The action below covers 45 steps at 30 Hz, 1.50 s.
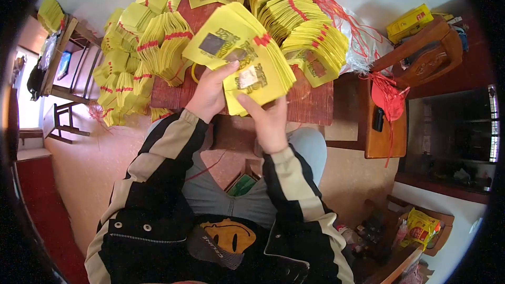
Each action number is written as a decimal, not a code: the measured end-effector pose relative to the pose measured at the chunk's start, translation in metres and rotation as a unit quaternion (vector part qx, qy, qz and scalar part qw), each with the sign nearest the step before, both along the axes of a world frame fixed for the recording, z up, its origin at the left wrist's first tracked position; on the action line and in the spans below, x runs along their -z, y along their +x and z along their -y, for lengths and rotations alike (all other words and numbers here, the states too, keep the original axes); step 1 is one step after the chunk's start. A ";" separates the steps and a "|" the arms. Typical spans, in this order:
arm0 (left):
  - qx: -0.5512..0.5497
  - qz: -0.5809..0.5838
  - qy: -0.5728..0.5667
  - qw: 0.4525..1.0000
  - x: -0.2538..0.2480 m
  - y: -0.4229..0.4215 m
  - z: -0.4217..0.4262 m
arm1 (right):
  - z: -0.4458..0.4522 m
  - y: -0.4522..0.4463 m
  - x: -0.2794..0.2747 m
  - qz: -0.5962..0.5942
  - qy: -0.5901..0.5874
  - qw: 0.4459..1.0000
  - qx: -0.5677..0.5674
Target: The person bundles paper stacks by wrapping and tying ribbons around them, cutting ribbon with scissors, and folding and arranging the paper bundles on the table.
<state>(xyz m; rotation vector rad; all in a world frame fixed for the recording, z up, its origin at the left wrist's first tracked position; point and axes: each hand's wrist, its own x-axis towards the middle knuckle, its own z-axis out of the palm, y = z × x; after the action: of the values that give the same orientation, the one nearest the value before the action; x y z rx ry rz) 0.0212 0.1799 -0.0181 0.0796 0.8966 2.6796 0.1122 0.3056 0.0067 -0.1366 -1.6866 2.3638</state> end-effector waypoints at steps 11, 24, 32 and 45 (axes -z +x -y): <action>0.035 -0.229 -0.361 0.903 0.013 0.003 0.061 | -0.041 -0.028 0.061 0.001 0.121 0.992 0.028; -0.069 -0.202 -0.334 0.918 0.054 0.019 0.008 | -0.052 -0.038 0.077 0.027 0.162 0.986 -0.036; -0.070 -0.201 -0.318 0.924 0.043 0.029 -0.001 | -0.038 -0.039 0.072 0.027 0.139 0.988 -0.064; -0.177 -0.168 -0.187 0.951 0.034 0.028 -0.025 | -0.003 -0.037 0.053 -0.095 0.017 0.995 0.006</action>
<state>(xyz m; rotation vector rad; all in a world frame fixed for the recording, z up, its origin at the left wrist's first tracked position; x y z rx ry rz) 0.0487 0.2053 -0.0517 0.3247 1.6536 2.8030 0.0755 0.3084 -0.0459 0.0815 -1.6310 2.2575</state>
